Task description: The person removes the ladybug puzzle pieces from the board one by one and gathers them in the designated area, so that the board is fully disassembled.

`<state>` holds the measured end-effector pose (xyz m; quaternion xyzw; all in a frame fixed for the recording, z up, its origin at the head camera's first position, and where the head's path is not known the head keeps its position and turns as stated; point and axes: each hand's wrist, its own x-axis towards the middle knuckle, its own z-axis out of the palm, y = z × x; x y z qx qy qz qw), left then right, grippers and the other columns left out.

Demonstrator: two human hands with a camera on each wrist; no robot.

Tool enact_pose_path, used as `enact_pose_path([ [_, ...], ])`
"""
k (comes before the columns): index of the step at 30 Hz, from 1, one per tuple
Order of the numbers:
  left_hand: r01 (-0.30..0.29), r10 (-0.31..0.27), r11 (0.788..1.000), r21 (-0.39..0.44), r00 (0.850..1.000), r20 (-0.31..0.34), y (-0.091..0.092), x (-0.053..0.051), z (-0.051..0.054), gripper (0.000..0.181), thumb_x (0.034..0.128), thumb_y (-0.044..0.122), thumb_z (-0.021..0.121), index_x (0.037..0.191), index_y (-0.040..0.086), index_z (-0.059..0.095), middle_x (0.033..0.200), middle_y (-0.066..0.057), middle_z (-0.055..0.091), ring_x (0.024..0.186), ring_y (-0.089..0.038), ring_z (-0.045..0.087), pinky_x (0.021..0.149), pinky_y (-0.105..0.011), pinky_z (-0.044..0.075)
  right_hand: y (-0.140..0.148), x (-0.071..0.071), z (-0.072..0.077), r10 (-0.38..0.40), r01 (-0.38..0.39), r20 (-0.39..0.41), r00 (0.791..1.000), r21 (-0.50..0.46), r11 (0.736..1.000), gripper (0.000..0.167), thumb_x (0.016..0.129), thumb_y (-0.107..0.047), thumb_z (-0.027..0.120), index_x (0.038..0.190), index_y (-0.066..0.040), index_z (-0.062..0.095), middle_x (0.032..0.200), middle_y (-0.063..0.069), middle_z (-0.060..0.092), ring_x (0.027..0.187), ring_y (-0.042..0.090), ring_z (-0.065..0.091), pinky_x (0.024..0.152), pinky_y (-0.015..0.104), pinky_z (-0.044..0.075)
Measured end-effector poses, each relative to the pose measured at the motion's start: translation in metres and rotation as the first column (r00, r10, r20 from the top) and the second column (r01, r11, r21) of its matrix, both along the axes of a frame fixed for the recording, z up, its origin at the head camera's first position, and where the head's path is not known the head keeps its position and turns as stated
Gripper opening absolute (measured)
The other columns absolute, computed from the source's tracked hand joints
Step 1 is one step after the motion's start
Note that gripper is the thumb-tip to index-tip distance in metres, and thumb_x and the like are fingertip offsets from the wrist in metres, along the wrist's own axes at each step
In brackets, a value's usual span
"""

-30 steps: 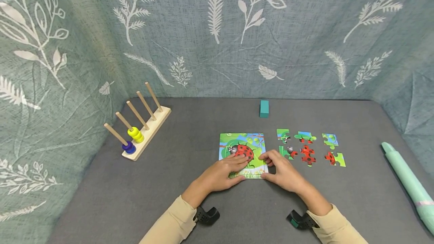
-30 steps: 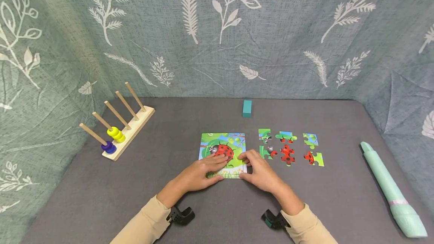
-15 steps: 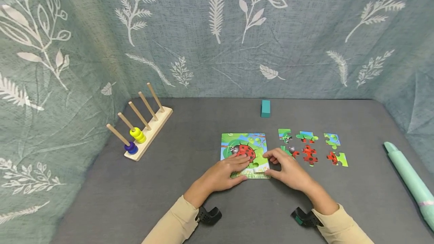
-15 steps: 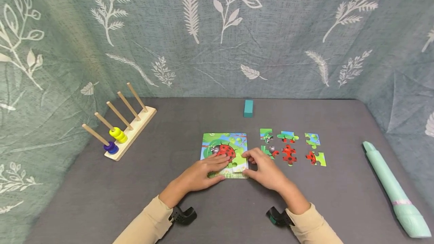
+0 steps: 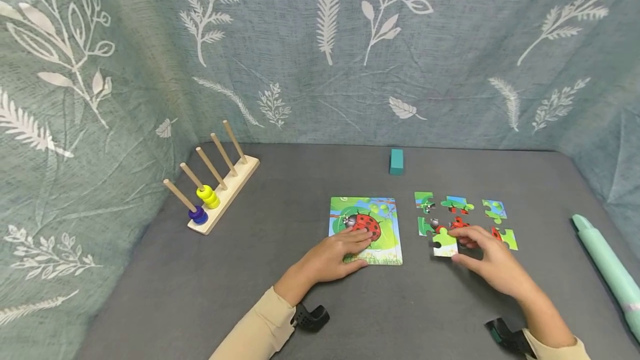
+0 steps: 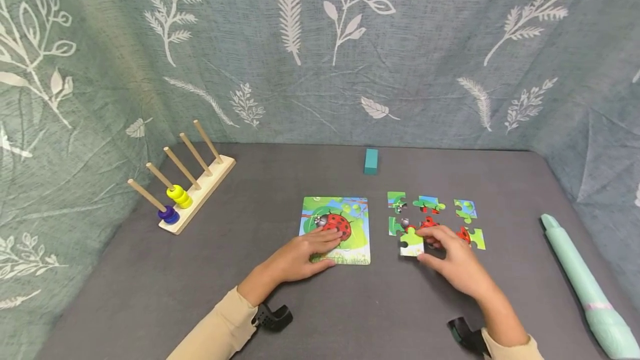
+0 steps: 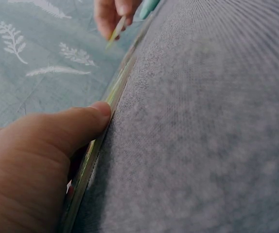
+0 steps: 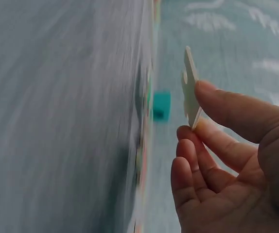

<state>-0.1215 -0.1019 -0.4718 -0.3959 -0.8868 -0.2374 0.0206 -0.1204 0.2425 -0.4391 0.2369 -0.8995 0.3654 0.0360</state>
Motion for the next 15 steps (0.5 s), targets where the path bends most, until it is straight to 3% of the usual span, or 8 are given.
enact_pose_path([
  [8, -0.002, 0.002, 1.000, 0.003, 1.000, -0.008, 0.001, 0.000, -0.001, 0.049, 0.0919, 0.030, 0.063, 0.133, 0.007, 0.055, 0.141, -0.004, 0.051, 0.133, -0.016, 0.044, 0.118, -0.028, 0.026, 0.058, 0.015, -0.004, -0.119, 0.118, 0.038, 0.992, 0.015, 0.993, 0.039, 0.080, -0.012, 0.076, 0.117, -0.007, 0.063, 0.105, -0.020, 0.055, 0.091, -0.014, 0.048, 0.077, 0.001, 0.037],
  [15, 0.000, 0.000, 1.000, 0.015, 1.000, -0.011, 0.001, 0.000, -0.001, 0.049, 0.0915, 0.030, 0.064, 0.133, 0.006, 0.055, 0.141, -0.005, 0.051, 0.133, -0.017, 0.045, 0.118, -0.029, 0.026, 0.095, 0.019, -0.011, -0.146, 0.145, 0.110, 0.983, 0.018, 0.989, 0.038, 0.082, -0.009, 0.073, 0.117, -0.001, 0.061, 0.107, -0.033, 0.049, 0.092, -0.017, 0.048, 0.073, 0.000, 0.040],
])
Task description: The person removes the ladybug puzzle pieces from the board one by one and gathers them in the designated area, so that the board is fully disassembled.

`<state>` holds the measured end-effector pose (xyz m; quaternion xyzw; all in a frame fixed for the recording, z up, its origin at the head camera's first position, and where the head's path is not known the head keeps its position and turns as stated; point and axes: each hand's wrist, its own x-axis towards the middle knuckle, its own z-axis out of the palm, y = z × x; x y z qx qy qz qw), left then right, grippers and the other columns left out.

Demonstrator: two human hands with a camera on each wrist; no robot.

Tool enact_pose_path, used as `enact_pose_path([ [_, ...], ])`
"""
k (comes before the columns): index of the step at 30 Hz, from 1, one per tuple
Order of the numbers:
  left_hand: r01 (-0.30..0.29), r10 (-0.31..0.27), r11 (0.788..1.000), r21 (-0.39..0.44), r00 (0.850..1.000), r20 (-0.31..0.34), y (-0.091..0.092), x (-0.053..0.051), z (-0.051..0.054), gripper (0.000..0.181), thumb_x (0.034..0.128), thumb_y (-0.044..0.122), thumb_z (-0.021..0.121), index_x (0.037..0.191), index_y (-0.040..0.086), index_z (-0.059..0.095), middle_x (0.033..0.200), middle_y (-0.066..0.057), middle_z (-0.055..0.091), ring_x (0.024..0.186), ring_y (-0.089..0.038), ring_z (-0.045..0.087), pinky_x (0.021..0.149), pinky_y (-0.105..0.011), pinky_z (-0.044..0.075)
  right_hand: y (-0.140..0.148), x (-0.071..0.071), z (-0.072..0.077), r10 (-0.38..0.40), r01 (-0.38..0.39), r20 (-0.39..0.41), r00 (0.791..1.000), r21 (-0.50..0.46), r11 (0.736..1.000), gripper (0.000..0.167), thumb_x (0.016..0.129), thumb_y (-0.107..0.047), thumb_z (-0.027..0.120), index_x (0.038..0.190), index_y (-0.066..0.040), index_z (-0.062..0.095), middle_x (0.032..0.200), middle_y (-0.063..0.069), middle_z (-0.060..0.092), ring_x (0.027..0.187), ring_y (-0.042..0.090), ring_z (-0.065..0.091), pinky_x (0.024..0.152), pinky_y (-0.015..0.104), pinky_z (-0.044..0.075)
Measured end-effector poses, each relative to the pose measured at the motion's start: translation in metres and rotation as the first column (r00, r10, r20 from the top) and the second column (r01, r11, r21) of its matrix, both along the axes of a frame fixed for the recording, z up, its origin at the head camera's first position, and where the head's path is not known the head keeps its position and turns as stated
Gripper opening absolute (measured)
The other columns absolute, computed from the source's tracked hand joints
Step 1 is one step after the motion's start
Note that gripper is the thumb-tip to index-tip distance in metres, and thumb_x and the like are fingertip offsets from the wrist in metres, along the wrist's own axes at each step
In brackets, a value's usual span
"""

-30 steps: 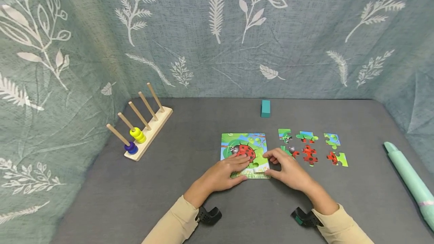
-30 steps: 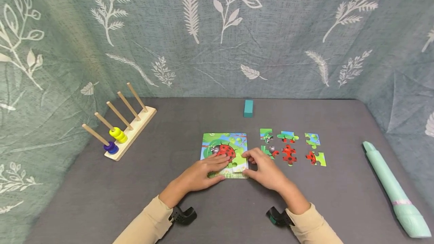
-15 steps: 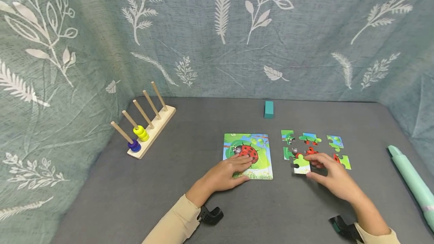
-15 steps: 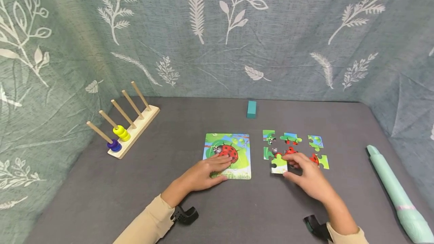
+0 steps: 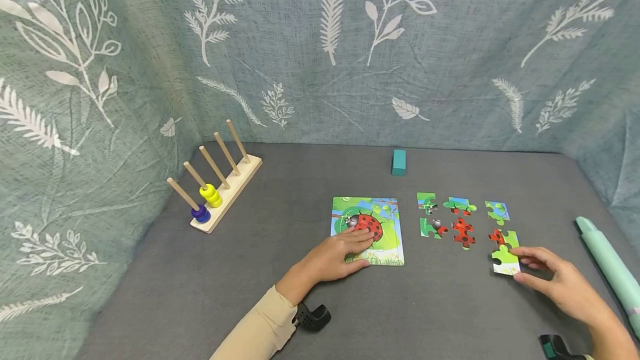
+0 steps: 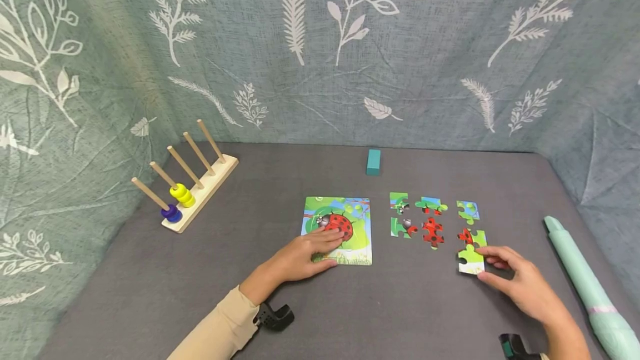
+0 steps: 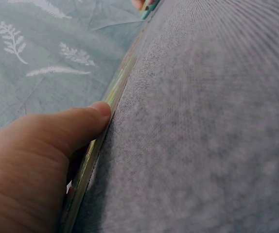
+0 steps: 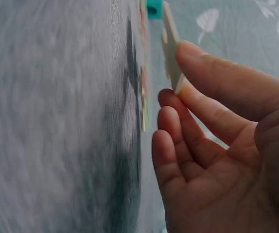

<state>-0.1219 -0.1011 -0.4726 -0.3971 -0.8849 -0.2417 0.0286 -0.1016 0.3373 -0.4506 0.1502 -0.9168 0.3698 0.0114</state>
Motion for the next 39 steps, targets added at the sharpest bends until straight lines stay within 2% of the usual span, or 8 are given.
enact_pose_path([
  [7, -0.011, 0.011, 1.000, 0.000, 0.999, 0.030, -0.001, -0.001, 0.000, 0.050, 0.0925, 0.030, 0.062, 0.135, 0.007, 0.053, 0.142, -0.005, 0.050, 0.134, -0.016, 0.043, 0.119, -0.029, 0.025, 0.009, -0.001, -0.006, 0.059, -0.059, -0.001, 0.998, -0.029, 0.998, 0.035, 0.081, -0.002, 0.072, 0.113, 0.005, 0.060, 0.108, -0.032, 0.050, 0.093, -0.016, 0.049, 0.075, -0.002, 0.040],
  [14, -0.009, 0.009, 1.000, -0.003, 1.000, 0.016, -0.001, -0.002, 0.000, 0.049, 0.0925, 0.030, 0.062, 0.135, 0.007, 0.053, 0.142, -0.004, 0.050, 0.134, -0.016, 0.043, 0.119, -0.029, 0.025, 0.010, -0.004, -0.011, 0.071, -0.072, -0.047, 0.996, -0.027, 0.997, 0.037, 0.076, 0.004, 0.074, 0.110, 0.008, 0.060, 0.107, -0.031, 0.047, 0.095, -0.019, 0.046, 0.077, -0.004, 0.038],
  [21, -0.009, 0.009, 1.000, 0.003, 1.000, 0.002, -0.001, 0.000, -0.002, 0.048, 0.0925, 0.031, 0.062, 0.134, 0.007, 0.055, 0.141, -0.005, 0.051, 0.134, -0.015, 0.044, 0.119, -0.028, 0.025, 0.008, -0.001, -0.012, 0.019, -0.019, -0.026, 0.999, -0.009, 1.000, 0.042, 0.078, 0.000, 0.075, 0.115, 0.009, 0.058, 0.107, -0.026, 0.044, 0.094, -0.020, 0.043, 0.076, -0.005, 0.039],
  [27, -0.014, 0.014, 1.000, 0.005, 1.000, -0.021, -0.001, 0.001, -0.002, 0.048, 0.0911, 0.032, 0.064, 0.132, 0.007, 0.058, 0.139, -0.005, 0.053, 0.133, -0.016, 0.046, 0.117, -0.026, 0.029, 0.001, 0.002, -0.006, -0.051, 0.050, -0.043, 0.998, -0.008, 0.999, 0.044, 0.080, -0.005, 0.075, 0.119, 0.004, 0.058, 0.105, -0.032, 0.046, 0.091, -0.020, 0.045, 0.075, -0.004, 0.039],
  [32, -0.010, 0.011, 1.000, 0.020, 0.998, -0.059, 0.000, 0.000, -0.001, 0.049, 0.0897, 0.031, 0.066, 0.132, 0.007, 0.057, 0.138, -0.006, 0.055, 0.131, -0.016, 0.048, 0.116, -0.028, 0.032, -0.015, 0.003, 0.008, 0.016, -0.022, -0.104, 0.994, -0.060, 0.998, 0.048, 0.077, 0.000, 0.076, 0.122, 0.000, 0.057, 0.111, -0.027, 0.055, 0.097, -0.017, 0.051, 0.081, -0.003, 0.039],
  [37, -0.013, 0.018, 0.998, 0.061, 0.996, -0.086, -0.001, 0.000, -0.002, 0.053, 0.0872, 0.031, 0.069, 0.132, 0.006, 0.057, 0.136, -0.007, 0.056, 0.129, -0.017, 0.050, 0.114, -0.030, 0.034, -0.041, -0.002, 0.020, 0.088, -0.094, -0.081, 0.993, -0.064, 0.994, 0.051, 0.079, -0.005, 0.075, 0.127, -0.004, 0.056, 0.118, -0.028, 0.054, 0.103, -0.017, 0.050, 0.085, -0.001, 0.039],
  [39, -0.022, 0.029, 0.997, 0.080, 0.996, -0.088, -0.002, 0.000, -0.002, 0.054, 0.0858, 0.031, 0.071, 0.132, 0.005, 0.057, 0.136, -0.007, 0.056, 0.129, -0.017, 0.050, 0.114, -0.030, 0.035, -0.052, -0.006, 0.022, 0.119, -0.123, -0.076, 0.990, -0.058, 0.991, 0.051, 0.080, -0.007, 0.075, 0.127, -0.005, 0.056, 0.119, -0.024, 0.056, 0.104, -0.016, 0.050, 0.086, -0.001, 0.038],
])
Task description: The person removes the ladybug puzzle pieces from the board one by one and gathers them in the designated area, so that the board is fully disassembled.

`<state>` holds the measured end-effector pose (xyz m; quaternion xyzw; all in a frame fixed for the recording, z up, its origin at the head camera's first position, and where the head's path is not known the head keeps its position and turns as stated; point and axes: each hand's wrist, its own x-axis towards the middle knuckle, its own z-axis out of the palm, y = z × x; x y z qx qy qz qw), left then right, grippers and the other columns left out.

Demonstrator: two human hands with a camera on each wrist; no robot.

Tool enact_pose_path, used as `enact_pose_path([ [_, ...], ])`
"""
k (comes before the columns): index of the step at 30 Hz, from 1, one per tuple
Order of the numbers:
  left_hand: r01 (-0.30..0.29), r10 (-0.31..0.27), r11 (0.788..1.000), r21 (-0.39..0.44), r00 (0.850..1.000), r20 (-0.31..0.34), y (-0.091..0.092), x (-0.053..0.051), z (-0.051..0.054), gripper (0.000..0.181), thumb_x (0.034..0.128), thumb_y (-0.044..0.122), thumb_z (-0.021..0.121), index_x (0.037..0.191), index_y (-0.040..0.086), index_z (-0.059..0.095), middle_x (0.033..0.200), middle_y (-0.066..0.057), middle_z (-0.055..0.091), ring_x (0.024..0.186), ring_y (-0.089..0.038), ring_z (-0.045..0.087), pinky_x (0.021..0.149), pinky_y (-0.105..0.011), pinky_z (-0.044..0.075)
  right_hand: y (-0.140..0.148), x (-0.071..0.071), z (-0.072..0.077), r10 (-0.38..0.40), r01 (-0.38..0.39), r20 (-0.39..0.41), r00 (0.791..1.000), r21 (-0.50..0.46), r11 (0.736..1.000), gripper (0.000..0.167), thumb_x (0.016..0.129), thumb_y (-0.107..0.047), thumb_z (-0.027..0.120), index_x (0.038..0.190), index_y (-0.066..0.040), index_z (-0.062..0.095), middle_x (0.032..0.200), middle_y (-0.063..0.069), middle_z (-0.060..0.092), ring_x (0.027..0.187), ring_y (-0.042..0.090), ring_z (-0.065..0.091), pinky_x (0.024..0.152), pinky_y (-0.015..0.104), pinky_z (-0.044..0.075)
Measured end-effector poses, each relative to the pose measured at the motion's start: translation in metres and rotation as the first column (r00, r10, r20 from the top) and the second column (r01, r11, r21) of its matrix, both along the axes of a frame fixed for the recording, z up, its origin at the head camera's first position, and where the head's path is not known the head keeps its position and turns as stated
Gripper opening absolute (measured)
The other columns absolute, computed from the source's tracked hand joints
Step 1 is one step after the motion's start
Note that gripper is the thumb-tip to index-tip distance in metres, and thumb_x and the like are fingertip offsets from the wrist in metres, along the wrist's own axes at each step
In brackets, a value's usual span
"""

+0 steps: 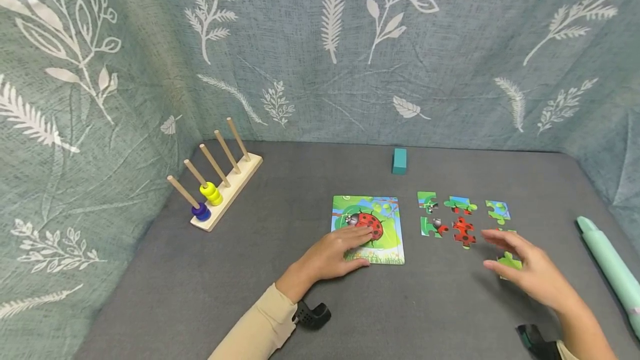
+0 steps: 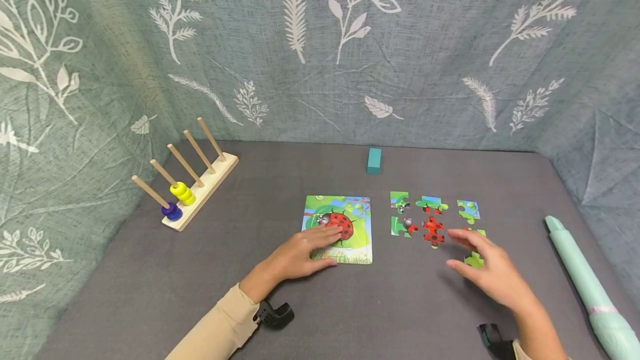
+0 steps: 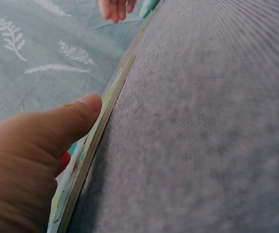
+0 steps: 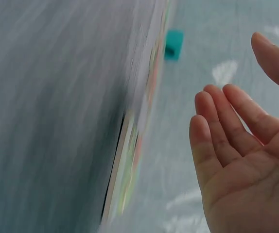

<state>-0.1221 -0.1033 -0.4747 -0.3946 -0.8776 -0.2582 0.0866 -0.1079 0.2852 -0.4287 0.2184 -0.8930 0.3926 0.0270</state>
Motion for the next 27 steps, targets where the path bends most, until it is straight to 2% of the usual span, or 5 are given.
enact_pose_path([
  [4, -0.032, 0.032, 0.999, 0.011, 0.999, 0.002, -0.002, -0.001, 0.001, 0.056, 0.0842, 0.032, 0.072, 0.131, 0.005, 0.058, 0.136, -0.006, 0.056, 0.128, -0.018, 0.050, 0.113, -0.029, 0.036, -0.024, -0.011, 0.001, 0.089, -0.089, -0.022, 0.996, -0.005, 0.996, 0.052, 0.080, -0.007, 0.075, 0.128, -0.004, 0.056, 0.119, 0.001, 0.062, 0.105, -0.006, 0.057, 0.090, 0.002, 0.040],
  [7, -0.064, 0.063, 0.998, 0.012, 0.998, 0.022, -0.006, 0.000, 0.000, 0.056, 0.0839, 0.032, 0.072, 0.131, 0.005, 0.058, 0.135, -0.006, 0.057, 0.128, -0.019, 0.050, 0.113, -0.030, 0.037, -0.044, -0.019, 0.000, 0.143, -0.143, -0.025, 0.989, 0.011, 0.990, 0.053, 0.080, -0.009, 0.075, 0.129, -0.004, 0.055, 0.119, 0.010, 0.061, 0.105, 0.007, 0.061, 0.090, 0.010, 0.045],
  [12, -0.100, 0.099, 0.995, 0.023, 0.993, 0.058, -0.017, 0.003, -0.001, 0.056, 0.0840, 0.032, 0.072, 0.131, 0.005, 0.058, 0.136, -0.008, 0.056, 0.130, -0.023, 0.049, 0.113, -0.032, 0.037, -0.079, -0.026, -0.002, 0.193, -0.194, 0.016, 0.981, 0.057, 0.979, 0.054, 0.082, -0.018, 0.075, 0.130, -0.004, 0.054, 0.124, 0.008, 0.060, 0.110, 0.026, 0.060, 0.092, 0.032, 0.052],
  [15, -0.106, 0.104, 0.994, 0.027, 0.993, 0.062, -0.025, 0.005, -0.002, 0.058, 0.0842, 0.031, 0.072, 0.132, 0.004, 0.056, 0.138, -0.009, 0.053, 0.131, -0.024, 0.047, 0.114, -0.033, 0.035, -0.101, -0.032, -0.005, 0.238, -0.240, 0.042, 0.970, 0.049, 0.970, 0.053, 0.083, -0.019, 0.074, 0.129, -0.002, 0.055, 0.125, 0.010, 0.059, 0.111, 0.029, 0.059, 0.093, 0.040, 0.052],
  [27, -0.068, 0.065, 0.997, 0.028, 0.995, 0.080, -0.033, 0.007, -0.002, 0.052, 0.0876, 0.031, 0.068, 0.130, 0.004, 0.058, 0.137, -0.007, 0.054, 0.130, -0.019, 0.048, 0.116, -0.034, 0.032, -0.157, -0.039, -0.018, 0.362, -0.369, 0.132, 0.923, 0.033, 0.929, 0.042, 0.085, -0.020, 0.072, 0.122, -0.004, 0.060, 0.117, 0.008, 0.062, 0.102, 0.022, 0.060, 0.089, 0.036, 0.053],
])
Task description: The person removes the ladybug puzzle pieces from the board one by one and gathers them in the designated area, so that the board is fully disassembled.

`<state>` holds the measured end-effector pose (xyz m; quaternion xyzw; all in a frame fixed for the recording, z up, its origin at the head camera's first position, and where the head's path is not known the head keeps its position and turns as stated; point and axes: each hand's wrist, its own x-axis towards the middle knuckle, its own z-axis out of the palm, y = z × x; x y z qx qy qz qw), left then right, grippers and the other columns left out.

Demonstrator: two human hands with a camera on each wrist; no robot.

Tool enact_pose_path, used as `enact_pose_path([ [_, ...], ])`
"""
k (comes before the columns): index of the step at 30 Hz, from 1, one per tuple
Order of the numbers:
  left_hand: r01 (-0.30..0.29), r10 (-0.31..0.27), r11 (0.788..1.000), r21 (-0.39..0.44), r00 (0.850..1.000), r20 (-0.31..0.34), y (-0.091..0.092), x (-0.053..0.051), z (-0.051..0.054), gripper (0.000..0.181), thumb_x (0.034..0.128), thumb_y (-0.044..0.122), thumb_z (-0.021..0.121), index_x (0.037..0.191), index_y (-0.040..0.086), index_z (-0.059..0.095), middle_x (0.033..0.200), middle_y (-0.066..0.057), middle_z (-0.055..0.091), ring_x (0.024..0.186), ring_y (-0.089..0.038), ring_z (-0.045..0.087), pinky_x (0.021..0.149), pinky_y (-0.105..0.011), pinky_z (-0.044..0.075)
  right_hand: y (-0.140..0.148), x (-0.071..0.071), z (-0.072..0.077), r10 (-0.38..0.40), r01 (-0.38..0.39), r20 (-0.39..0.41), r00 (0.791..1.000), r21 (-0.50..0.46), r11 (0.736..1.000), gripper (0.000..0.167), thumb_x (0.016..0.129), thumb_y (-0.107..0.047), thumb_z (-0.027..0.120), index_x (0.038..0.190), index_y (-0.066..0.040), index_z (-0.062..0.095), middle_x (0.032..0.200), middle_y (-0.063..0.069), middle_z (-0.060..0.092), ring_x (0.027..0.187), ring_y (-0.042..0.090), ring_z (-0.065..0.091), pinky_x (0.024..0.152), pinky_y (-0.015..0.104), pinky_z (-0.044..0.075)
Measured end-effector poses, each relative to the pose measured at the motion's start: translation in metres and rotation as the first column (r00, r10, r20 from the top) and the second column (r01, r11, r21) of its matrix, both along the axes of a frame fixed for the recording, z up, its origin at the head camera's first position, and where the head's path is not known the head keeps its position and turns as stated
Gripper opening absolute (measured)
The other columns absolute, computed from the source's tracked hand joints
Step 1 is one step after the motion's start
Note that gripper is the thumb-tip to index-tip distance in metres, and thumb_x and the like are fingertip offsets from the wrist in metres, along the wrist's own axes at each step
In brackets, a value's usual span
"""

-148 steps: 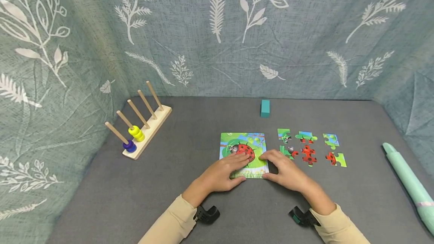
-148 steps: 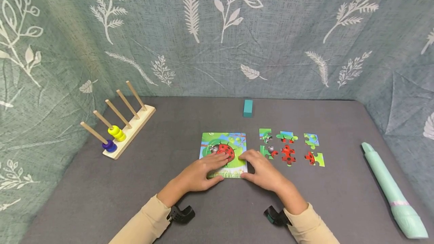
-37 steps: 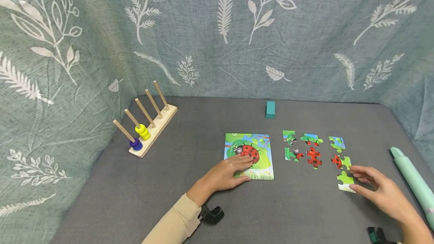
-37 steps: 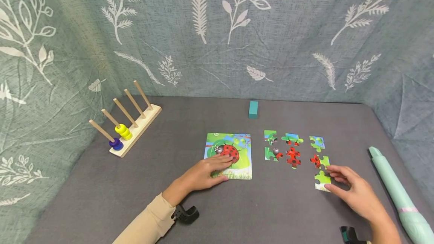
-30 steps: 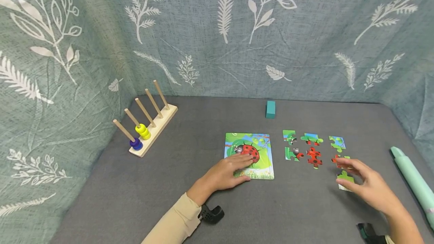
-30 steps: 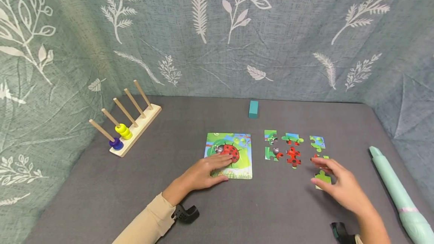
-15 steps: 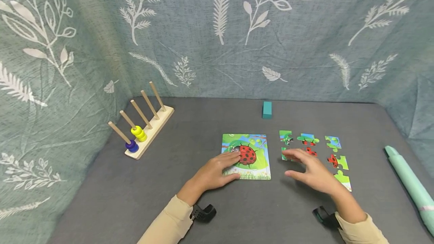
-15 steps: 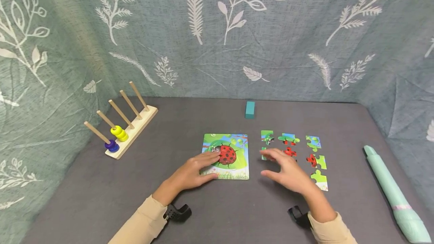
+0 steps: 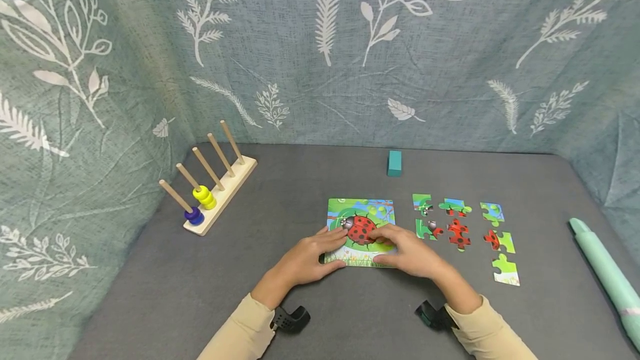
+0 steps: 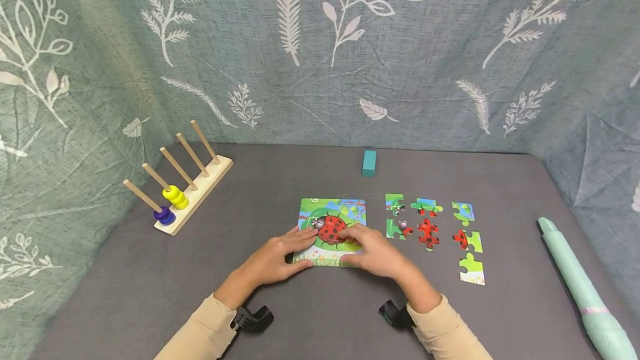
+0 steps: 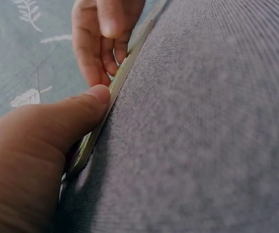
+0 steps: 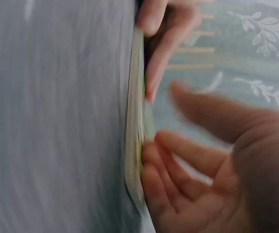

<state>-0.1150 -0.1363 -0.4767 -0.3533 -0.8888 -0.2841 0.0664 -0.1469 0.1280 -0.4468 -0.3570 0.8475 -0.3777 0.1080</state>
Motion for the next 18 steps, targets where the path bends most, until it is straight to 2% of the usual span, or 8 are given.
enact_pose_path([
  [4, 0.004, -0.004, 1.000, -0.022, 1.000, 0.013, -0.001, -0.001, 0.001, 0.051, 0.0877, 0.032, 0.068, 0.130, 0.004, 0.058, 0.138, -0.007, 0.054, 0.130, -0.018, 0.048, 0.116, -0.036, 0.031, -0.006, 0.004, -0.007, -0.016, 0.016, -0.046, 0.999, 0.004, 1.000, 0.039, 0.083, -0.020, 0.073, 0.118, -0.006, 0.063, 0.114, 0.004, 0.060, 0.100, 0.019, 0.059, 0.088, 0.035, 0.052],
  [13, -0.003, 0.005, 0.999, -0.052, 0.999, 0.038, 0.001, 0.000, 0.003, 0.052, 0.0885, 0.032, 0.067, 0.131, 0.004, 0.057, 0.140, -0.007, 0.051, 0.131, -0.019, 0.047, 0.116, -0.038, 0.032, -0.016, 0.014, -0.013, -0.135, 0.145, -0.144, 0.980, 0.056, 0.988, 0.041, 0.079, -0.017, 0.077, 0.116, -0.005, 0.064, 0.106, 0.004, 0.058, 0.096, 0.019, 0.057, 0.083, 0.038, 0.051],
  [18, -0.012, 0.014, 0.999, -0.053, 0.999, 0.040, 0.002, 0.001, 0.002, 0.052, 0.0887, 0.033, 0.067, 0.131, 0.004, 0.057, 0.141, -0.007, 0.051, 0.131, -0.019, 0.047, 0.116, -0.037, 0.031, -0.019, 0.016, -0.014, -0.159, 0.168, -0.144, 0.977, 0.056, 0.984, 0.038, 0.078, -0.014, 0.077, 0.113, -0.007, 0.065, 0.106, 0.004, 0.056, 0.098, 0.020, 0.056, 0.085, 0.040, 0.051],
])
